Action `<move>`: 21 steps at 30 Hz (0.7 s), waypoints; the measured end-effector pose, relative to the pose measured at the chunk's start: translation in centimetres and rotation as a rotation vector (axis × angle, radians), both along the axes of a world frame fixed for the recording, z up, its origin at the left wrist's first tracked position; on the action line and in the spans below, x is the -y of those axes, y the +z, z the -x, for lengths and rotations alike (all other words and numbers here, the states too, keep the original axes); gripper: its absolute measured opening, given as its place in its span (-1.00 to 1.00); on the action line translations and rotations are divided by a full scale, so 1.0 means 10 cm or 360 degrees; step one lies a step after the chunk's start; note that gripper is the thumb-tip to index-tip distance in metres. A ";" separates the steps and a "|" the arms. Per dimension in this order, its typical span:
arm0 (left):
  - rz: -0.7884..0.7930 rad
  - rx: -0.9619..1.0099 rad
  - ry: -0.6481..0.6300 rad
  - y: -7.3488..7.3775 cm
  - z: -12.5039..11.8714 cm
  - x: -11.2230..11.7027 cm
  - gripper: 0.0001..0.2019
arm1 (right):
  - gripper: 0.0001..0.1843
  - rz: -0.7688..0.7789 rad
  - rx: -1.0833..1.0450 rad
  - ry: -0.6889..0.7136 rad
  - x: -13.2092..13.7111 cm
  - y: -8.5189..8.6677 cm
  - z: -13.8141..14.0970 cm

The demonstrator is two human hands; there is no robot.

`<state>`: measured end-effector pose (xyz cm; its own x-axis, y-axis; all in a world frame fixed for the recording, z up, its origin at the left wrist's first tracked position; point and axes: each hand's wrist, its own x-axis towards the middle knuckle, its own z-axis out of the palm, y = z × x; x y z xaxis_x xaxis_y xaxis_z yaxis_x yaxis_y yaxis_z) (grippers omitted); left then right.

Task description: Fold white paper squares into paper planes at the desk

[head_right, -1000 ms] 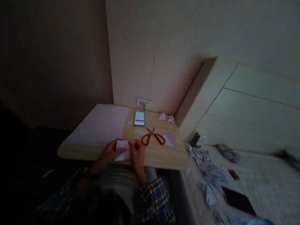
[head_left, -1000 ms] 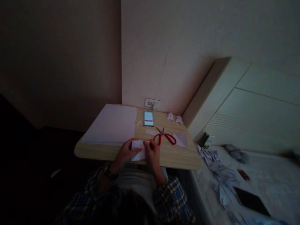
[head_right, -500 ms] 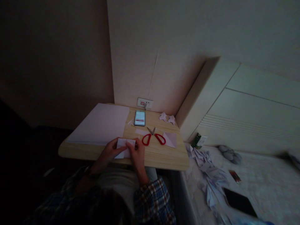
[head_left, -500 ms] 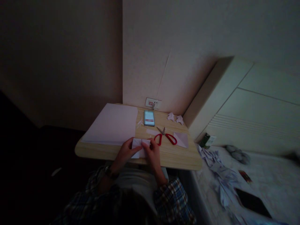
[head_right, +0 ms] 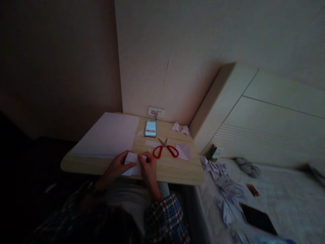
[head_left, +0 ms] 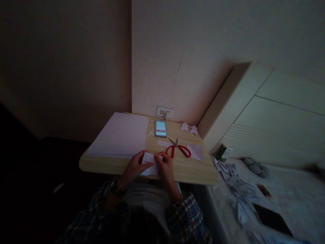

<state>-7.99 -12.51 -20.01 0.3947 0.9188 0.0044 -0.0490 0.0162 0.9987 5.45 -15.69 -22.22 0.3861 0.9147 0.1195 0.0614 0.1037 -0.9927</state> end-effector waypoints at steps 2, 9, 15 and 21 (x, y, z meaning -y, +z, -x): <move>-0.0021 -0.0063 0.0027 -0.02 0.00 -0.01 -0.69 | -0.81 -0.0017 0.0028 0.0015 0.00 -0.01 -0.01; -0.0035 -0.0081 0.0018 -0.09 -0.02 -0.04 -0.69 | -0.79 -0.0050 0.0003 0.0020 -0.01 -0.02 -0.01; 0.0073 -0.0027 0.0101 -0.01 -0.01 -0.01 -0.69 | -0.76 -0.0074 -0.0158 0.0019 0.00 0.03 0.01; 0.0137 0.0047 0.0154 0.00 -0.02 -0.01 -0.69 | -0.72 -0.0032 -0.0243 0.0044 0.00 0.01 0.01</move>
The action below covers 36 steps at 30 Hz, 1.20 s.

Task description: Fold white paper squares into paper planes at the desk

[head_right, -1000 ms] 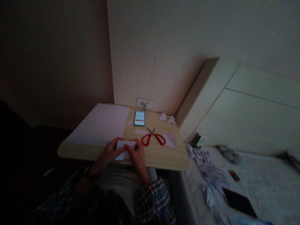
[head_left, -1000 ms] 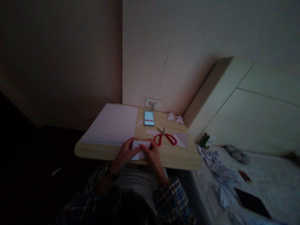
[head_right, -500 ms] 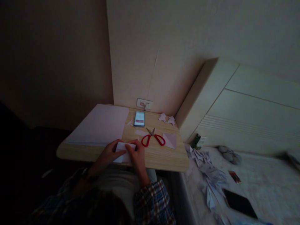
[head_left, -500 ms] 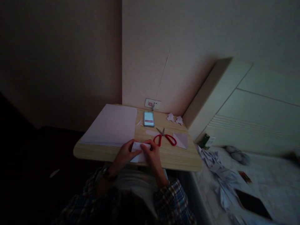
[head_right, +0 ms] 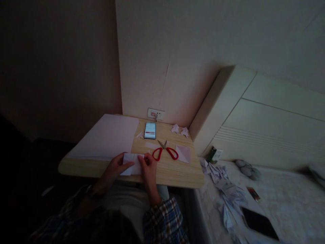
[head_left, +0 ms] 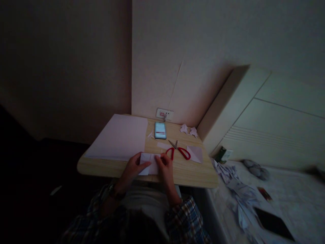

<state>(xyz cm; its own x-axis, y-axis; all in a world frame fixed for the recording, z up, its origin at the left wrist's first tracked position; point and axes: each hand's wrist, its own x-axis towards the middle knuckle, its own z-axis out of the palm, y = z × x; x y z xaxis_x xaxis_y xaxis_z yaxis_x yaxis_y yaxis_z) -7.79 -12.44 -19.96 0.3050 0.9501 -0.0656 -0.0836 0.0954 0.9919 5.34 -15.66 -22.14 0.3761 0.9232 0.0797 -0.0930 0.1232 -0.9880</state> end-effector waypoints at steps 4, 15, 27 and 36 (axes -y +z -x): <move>0.0006 -0.0012 -0.0033 0.00 0.00 -0.02 -0.68 | -0.68 -0.0029 0.0055 -0.0075 -0.01 -0.05 -0.01; 0.0019 0.0045 -0.0009 -0.06 0.02 -0.04 -0.71 | -0.67 -0.0024 0.0143 -0.0015 0.01 -0.01 0.00; 0.0015 -0.0021 0.0064 0.03 0.03 0.01 -0.71 | -0.67 -0.0087 0.0284 0.0094 0.05 0.02 0.04; -0.0112 -0.0117 0.0134 -0.07 -0.01 -0.07 -0.74 | -0.66 -0.0066 0.0168 0.0002 0.04 -0.01 0.02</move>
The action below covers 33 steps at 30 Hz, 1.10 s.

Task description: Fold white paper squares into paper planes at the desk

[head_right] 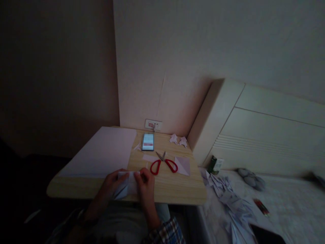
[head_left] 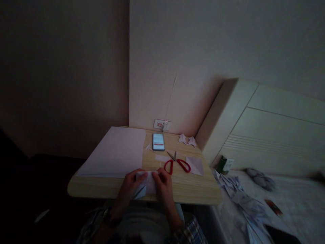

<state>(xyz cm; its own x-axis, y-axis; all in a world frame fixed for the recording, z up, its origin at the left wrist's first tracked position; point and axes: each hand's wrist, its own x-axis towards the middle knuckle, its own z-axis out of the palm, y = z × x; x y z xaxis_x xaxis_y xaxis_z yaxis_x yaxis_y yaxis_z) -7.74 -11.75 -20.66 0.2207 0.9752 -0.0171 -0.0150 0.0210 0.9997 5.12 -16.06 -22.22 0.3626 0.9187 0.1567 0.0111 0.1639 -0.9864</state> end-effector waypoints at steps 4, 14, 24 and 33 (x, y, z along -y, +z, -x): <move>0.0109 0.0016 -0.0106 0.01 -0.01 0.00 -0.71 | -0.64 0.0026 -0.0082 -0.0081 -0.02 -0.01 -0.01; 0.0159 0.0083 -0.0004 -0.03 0.02 -0.02 -0.67 | -0.69 0.0044 -0.0030 -0.0041 -0.06 -0.03 0.00; 0.0101 -0.0033 0.0013 0.03 0.03 -0.03 -0.66 | -0.74 0.0014 -0.0036 0.0021 -0.05 -0.02 0.04; 0.0010 -0.0136 -0.0068 -0.05 0.04 -0.06 -0.71 | -0.74 0.0015 0.0190 -0.0069 -0.03 -0.04 0.01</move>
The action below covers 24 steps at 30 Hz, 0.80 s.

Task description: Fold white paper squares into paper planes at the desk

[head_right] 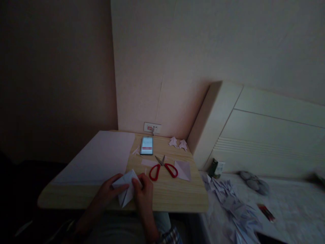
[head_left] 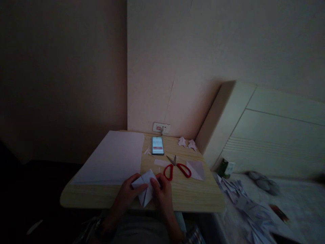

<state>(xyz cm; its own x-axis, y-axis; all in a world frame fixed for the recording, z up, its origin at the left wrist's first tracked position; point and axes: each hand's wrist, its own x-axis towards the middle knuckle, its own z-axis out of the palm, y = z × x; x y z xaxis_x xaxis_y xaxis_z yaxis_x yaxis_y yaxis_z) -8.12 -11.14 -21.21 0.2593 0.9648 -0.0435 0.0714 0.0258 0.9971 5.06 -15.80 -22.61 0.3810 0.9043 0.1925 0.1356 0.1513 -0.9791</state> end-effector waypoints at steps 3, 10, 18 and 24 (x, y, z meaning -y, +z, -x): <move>-0.0002 -0.0022 0.0052 0.01 0.00 0.00 -0.69 | -0.71 -0.0009 0.0033 0.0035 0.00 0.00 0.01; -0.0116 -0.0052 0.0001 -0.02 0.01 0.00 -0.73 | -0.80 0.0024 0.0077 0.0056 0.01 0.04 0.01; -0.0063 -0.0036 -0.0004 -0.01 0.00 -0.01 -0.73 | -0.75 0.0067 0.0026 0.0057 0.01 0.04 0.02; 0.0014 -0.0003 0.0046 0.03 -0.01 0.00 -0.72 | -0.81 0.0064 -0.0007 0.0083 0.00 0.04 0.01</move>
